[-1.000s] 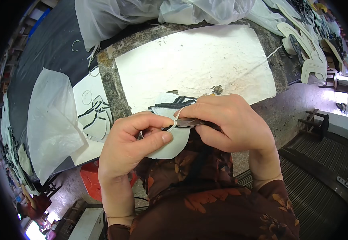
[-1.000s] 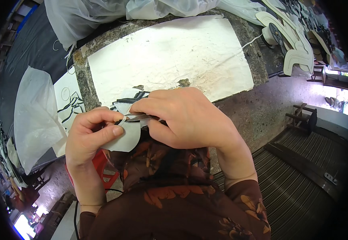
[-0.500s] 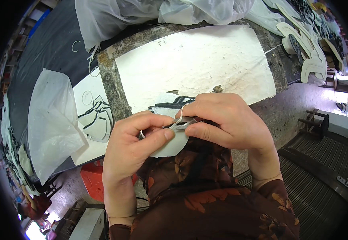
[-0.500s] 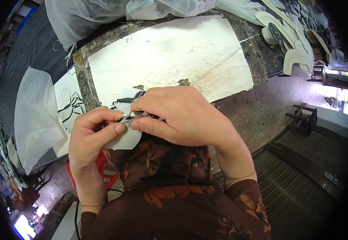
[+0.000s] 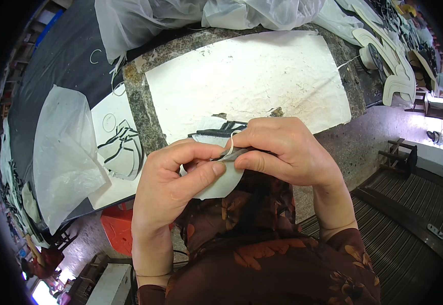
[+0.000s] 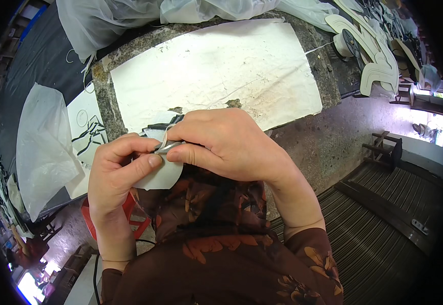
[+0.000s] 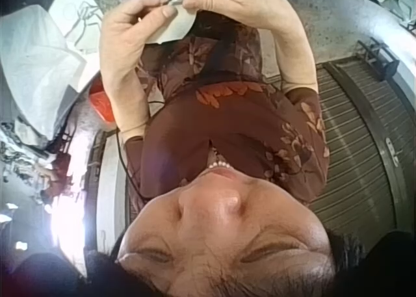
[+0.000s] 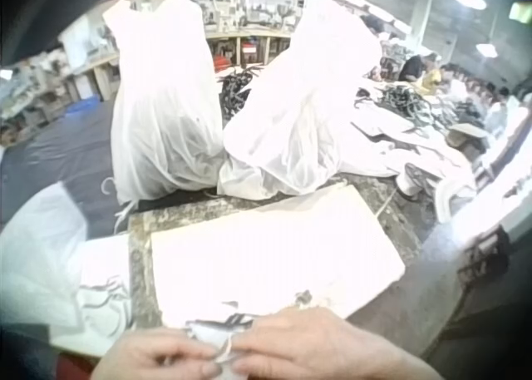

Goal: Trimming excess material from shoe components using small clippers or nippers.

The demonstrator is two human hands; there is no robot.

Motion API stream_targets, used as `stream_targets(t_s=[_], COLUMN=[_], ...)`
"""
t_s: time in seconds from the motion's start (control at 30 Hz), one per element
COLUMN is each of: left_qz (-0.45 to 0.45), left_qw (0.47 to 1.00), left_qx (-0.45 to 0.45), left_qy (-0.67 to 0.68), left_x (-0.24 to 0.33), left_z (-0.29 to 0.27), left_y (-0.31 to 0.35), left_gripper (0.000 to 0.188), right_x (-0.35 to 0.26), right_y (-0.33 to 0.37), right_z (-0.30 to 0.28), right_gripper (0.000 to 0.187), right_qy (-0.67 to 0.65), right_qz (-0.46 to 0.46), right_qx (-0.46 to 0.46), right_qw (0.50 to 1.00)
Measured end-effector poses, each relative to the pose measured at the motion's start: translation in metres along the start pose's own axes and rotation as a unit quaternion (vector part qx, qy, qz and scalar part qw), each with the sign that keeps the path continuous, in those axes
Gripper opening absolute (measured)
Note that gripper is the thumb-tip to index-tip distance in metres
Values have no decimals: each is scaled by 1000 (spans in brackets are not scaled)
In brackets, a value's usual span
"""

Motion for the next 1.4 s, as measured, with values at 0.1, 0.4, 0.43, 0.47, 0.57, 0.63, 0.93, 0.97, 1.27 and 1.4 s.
stream_targets(t_s=[0.1, 0.4, 0.43, 0.47, 0.57, 0.63, 0.93, 0.97, 1.27, 1.4], left_qz=[11, 9, 6, 6, 8, 36, 33, 73, 131, 77], left_qw=[1000, 1000, 1000, 1000, 998, 994, 999, 997, 986, 992], left_qx=[2, 0, 0, 0, -11, 4, -4, -19, -11, -16], left_qy=[-6, -1, -11, -11, 56, 106, 31, -16, -105, -100], left_x=[-1, 4, 6, 4, -1, -1, 2, 3, 4, -1], left_z=[0, 2, 3, 3, 5, 8, 2, 3, 10, 6], left_y=[0, 0, 0, 1, 4, 5, 2, 3, -2, -5], left_gripper=[21, 20, 20, 20, 24, 28, 18, 17, 16, 19], right_x=[0, 1, -1, -2, -2, -2, 1, 1, 7, 8], right_y=[0, -2, -3, -4, -4, -4, -1, -1, 3, 4], right_z=[0, -2, -1, 2, 8, 8, 10, 11, 15, 16], right_gripper=[23, 21, 21, 23, 21, 17, 7, 4, 4, 6], right_qy=[2, -162, -162, -157, -172, -188, -274, -274, -273, -310], right_qz=[2, 150, 149, 167, 185, 189, 245, 238, 267, 287], right_qx=[6, 26, 26, 5, -11, -5, 25, 32, 45, 40], right_qw=[1000, 975, 975, 973, 968, 964, 930, 931, 923, 905])
Point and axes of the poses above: each hand's wrist, its own y-axis away from the middle knuckle, its own z-axis out of the palm, x = y × z, the point moved 3 cm from there along -y, towards the middle knuckle, and after that the axes turned 7 degrees about x, right-handed, at the moved point
